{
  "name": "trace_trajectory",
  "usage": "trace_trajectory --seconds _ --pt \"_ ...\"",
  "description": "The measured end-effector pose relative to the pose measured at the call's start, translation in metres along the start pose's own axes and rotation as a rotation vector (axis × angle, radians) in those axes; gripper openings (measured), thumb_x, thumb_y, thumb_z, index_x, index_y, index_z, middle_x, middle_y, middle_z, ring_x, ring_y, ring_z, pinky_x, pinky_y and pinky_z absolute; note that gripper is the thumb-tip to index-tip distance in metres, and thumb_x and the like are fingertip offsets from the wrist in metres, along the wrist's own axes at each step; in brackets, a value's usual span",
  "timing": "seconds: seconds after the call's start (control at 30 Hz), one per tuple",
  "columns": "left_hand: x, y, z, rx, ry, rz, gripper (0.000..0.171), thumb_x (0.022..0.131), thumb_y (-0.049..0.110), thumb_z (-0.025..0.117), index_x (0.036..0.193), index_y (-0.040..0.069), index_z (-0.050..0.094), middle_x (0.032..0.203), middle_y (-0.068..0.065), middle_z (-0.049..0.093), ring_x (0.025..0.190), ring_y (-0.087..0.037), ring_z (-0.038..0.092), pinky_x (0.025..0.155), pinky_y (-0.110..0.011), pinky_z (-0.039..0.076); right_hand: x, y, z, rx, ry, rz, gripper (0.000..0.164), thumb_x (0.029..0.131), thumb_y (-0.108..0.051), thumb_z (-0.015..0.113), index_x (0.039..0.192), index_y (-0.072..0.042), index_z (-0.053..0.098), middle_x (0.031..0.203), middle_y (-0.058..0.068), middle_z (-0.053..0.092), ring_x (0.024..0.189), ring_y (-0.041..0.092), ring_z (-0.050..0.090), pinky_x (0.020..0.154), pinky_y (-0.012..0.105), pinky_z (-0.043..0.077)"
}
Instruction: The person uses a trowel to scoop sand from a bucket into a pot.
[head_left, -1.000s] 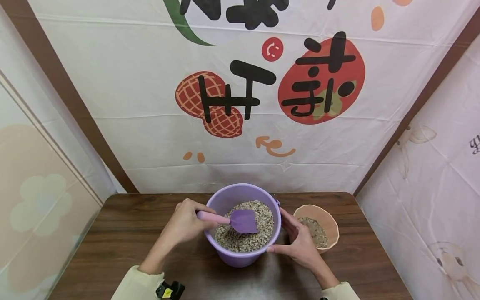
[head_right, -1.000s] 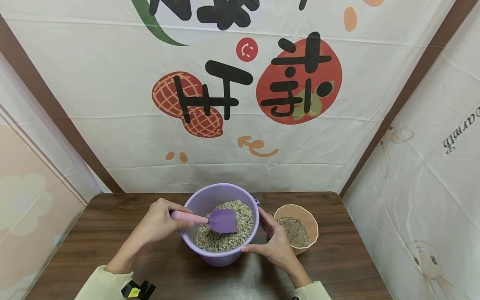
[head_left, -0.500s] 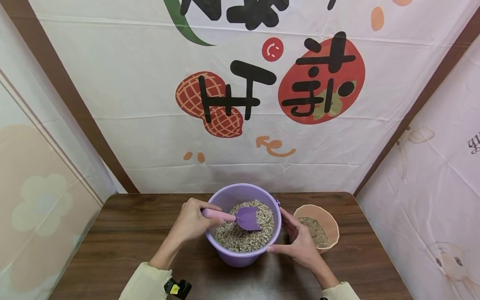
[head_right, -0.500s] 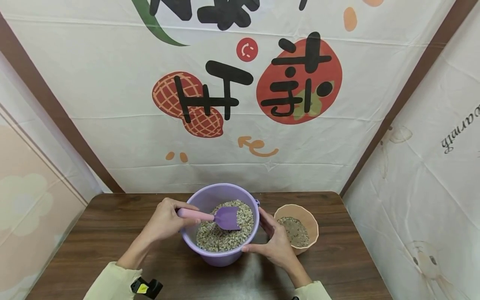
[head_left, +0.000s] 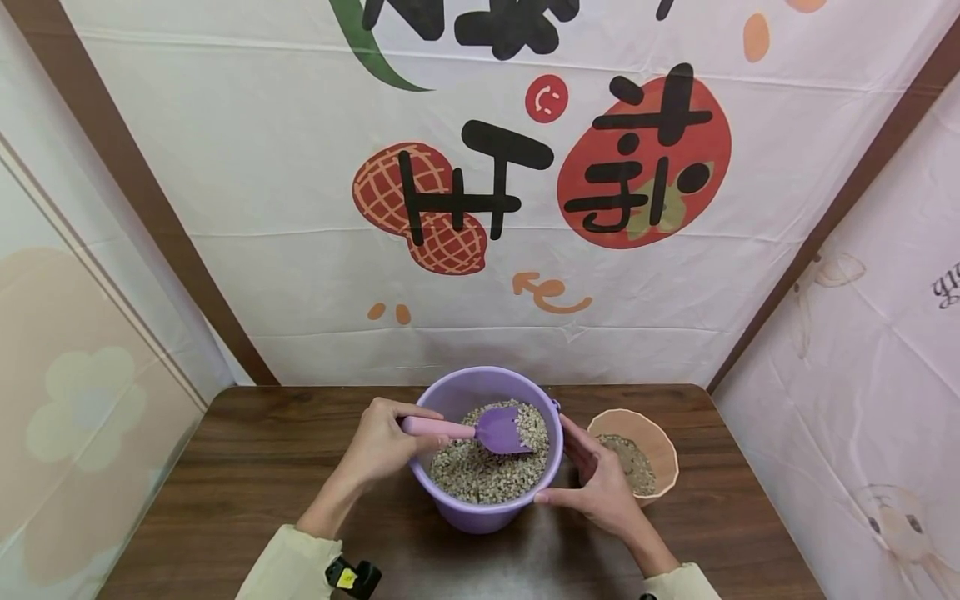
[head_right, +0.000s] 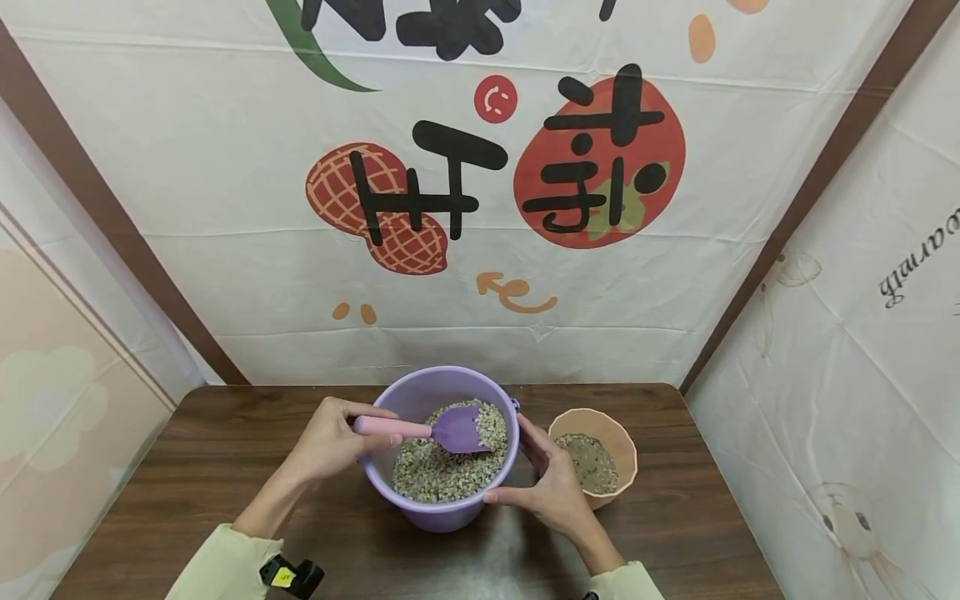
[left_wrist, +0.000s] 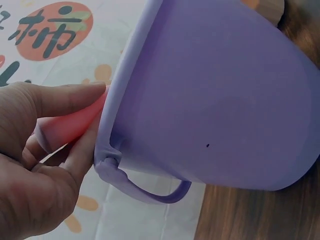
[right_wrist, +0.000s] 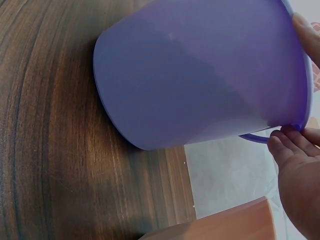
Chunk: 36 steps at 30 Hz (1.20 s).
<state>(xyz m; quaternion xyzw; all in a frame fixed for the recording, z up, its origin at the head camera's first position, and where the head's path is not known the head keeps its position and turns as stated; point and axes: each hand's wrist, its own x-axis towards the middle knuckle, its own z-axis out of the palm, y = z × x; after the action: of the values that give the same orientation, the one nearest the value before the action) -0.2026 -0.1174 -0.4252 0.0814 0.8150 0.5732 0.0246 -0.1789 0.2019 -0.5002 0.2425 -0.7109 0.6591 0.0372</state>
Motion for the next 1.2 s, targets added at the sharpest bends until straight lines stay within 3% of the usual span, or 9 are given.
trace_trajectory --seconds 0.13,0.37,0.5,0.7,1.2 --pt "-0.002 0.000 -0.004 -0.088 -0.015 -0.005 0.029 0.073 0.004 0.088 0.101 -0.001 0.079 0.092 -0.013 0.076 0.077 -0.017 0.067 0.065 -0.031 0.057 0.001 0.001 0.000 0.000 0.002 0.001 0.106 0.064 0.007 0.092 0.151 0.011 0.034 0.152 0.029 0.041 0.140 0.042 0.040 0.113 0.028 0.033" --pt "-0.006 0.006 -0.015 -0.179 -0.020 -0.019 0.037 0.077 0.004 0.088 0.109 -0.008 0.074 0.096 -0.021 0.073 0.063 -0.021 0.064 0.051 -0.031 0.054 0.002 0.004 -0.001 0.000 -0.002 -0.007 0.103 0.065 0.008 0.092 0.151 0.011 0.034 0.151 0.030 0.042 0.139 0.046 0.039 0.112 0.027 0.034" --pt "-0.010 0.010 -0.023 -0.174 -0.025 0.013 0.039 0.077 0.007 0.088 0.110 -0.008 0.074 0.098 -0.019 0.075 0.072 -0.019 0.066 0.058 -0.029 0.054 0.003 0.004 -0.002 -0.004 -0.004 -0.003 0.104 0.065 0.008 0.092 0.151 0.011 0.034 0.151 0.030 0.042 0.139 0.046 0.038 0.112 0.026 0.034" --pt "-0.015 0.019 -0.037 -0.113 -0.026 0.067 0.034 0.079 0.013 0.088 0.108 0.002 0.078 0.101 -0.007 0.077 0.087 -0.018 0.071 0.072 -0.030 0.056 0.004 0.004 -0.003 -0.009 -0.006 -0.003 0.103 0.065 0.008 0.092 0.151 0.011 0.034 0.151 0.030 0.042 0.138 0.047 0.039 0.112 0.026 0.034" --pt "-0.025 0.023 -0.047 -0.128 0.022 0.057 0.031 0.079 0.009 0.087 0.107 0.001 0.078 0.104 -0.011 0.077 0.089 -0.019 0.072 0.075 -0.031 0.058 0.005 0.004 -0.006 -0.018 -0.014 -0.004 0.104 0.065 0.006 0.092 0.151 0.012 0.034 0.150 0.032 0.042 0.139 0.046 0.039 0.113 0.027 0.033"
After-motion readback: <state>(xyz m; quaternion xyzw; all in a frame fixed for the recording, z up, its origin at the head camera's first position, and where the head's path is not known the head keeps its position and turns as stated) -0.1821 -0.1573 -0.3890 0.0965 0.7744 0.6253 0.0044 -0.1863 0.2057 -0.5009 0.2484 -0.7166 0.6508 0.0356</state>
